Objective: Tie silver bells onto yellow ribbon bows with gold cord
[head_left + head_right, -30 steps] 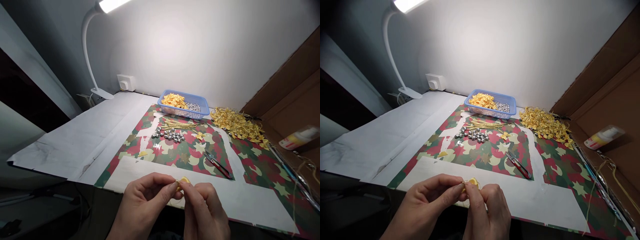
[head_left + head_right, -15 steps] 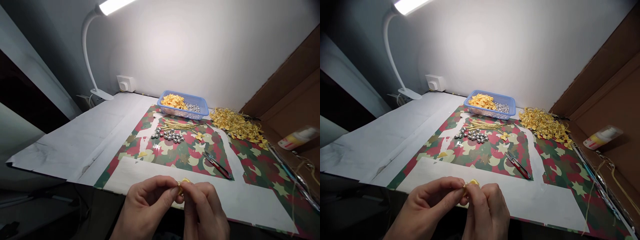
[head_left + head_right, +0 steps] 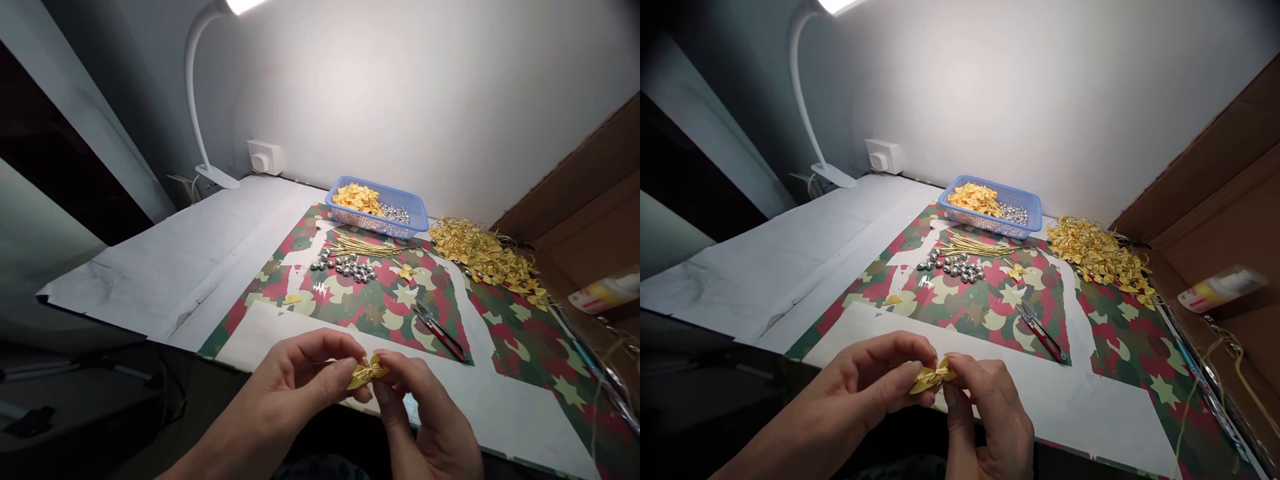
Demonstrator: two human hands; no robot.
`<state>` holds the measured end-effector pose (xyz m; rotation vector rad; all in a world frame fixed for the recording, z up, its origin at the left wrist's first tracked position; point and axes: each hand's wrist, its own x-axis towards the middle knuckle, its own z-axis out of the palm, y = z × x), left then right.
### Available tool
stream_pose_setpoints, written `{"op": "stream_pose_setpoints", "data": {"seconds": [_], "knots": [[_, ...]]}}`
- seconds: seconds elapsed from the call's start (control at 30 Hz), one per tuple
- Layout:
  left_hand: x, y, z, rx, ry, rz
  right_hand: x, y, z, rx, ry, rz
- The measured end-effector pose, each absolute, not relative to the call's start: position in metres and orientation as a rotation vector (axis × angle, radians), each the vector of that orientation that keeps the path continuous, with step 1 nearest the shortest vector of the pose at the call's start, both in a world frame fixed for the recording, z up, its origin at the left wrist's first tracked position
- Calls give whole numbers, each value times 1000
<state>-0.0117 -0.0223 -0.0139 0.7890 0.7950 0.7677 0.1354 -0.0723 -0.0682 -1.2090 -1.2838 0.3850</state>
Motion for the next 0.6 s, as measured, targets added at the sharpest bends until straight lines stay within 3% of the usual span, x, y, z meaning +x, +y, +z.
{"op": "stream_pose_setpoints", "data": {"seconds": [0.6], "knots": [[-16, -14, -10, 807, 761, 626, 139, -69, -65, -1118, -1475, 175]]}}
